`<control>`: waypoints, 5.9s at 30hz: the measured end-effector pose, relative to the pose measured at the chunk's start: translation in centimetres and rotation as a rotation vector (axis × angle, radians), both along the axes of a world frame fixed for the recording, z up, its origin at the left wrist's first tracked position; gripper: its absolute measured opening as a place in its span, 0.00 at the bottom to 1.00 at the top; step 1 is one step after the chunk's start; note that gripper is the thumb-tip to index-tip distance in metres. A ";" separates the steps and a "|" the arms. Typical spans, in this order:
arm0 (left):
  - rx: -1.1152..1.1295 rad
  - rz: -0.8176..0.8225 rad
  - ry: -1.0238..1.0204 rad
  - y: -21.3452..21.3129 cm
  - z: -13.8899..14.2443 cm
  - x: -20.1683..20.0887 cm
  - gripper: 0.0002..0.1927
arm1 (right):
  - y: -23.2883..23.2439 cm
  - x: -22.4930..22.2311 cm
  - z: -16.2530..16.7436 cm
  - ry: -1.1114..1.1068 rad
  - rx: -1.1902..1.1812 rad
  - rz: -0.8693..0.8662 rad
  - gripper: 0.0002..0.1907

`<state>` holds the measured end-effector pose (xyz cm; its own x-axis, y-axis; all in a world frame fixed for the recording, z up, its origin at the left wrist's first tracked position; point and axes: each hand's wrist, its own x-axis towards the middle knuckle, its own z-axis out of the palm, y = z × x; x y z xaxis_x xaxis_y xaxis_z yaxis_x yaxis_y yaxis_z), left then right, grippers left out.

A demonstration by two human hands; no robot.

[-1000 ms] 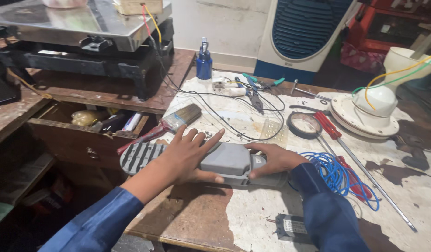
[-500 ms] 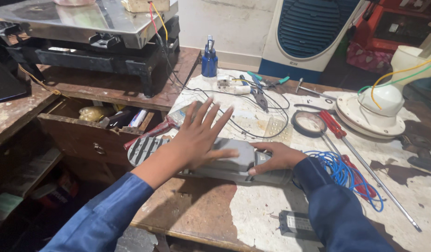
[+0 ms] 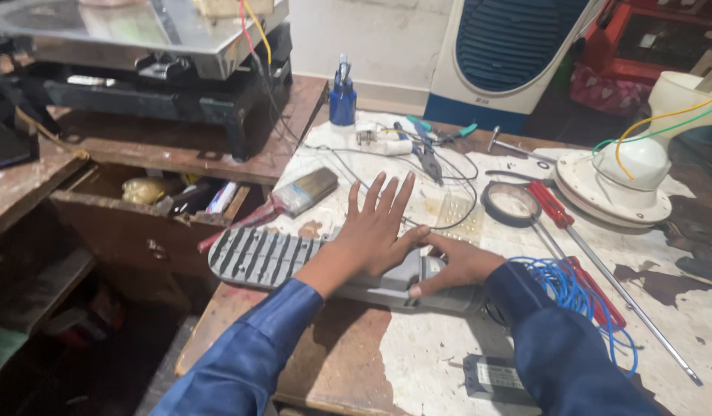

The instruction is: The person works on a disassembled light fixture on a workbench, adjusting internal wiring and components inside the housing. They then use a brush to clean the housing and lid, close the lid, and use a screwdriver to drive screws to secure the fixture.

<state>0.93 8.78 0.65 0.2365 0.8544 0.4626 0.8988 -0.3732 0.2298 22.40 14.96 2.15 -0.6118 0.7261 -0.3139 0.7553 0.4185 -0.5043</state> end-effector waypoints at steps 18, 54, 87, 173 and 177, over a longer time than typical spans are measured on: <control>-0.158 0.078 -0.329 -5.0 3.9 -3.6 0.40 | -1.4 -2.5 0.8 -0.159 0.108 0.006 0.69; 0.187 -0.103 0.184 -13.3 -3.7 -11.4 0.43 | -1.9 -2.9 1.4 -0.156 0.093 -0.106 0.61; 0.454 -0.586 -0.259 -2.9 6.5 11.4 0.22 | -7.7 -3.3 -4.7 0.508 1.168 -0.028 0.12; 0.429 0.084 -1.795 -4.5 3.5 -0.5 0.35 | 5.4 -5.3 -3.3 0.074 0.496 0.005 0.37; 0.402 0.086 -1.775 -4.7 3.7 -0.5 0.36 | 5.5 -5.7 -3.1 -0.057 0.441 -0.001 0.30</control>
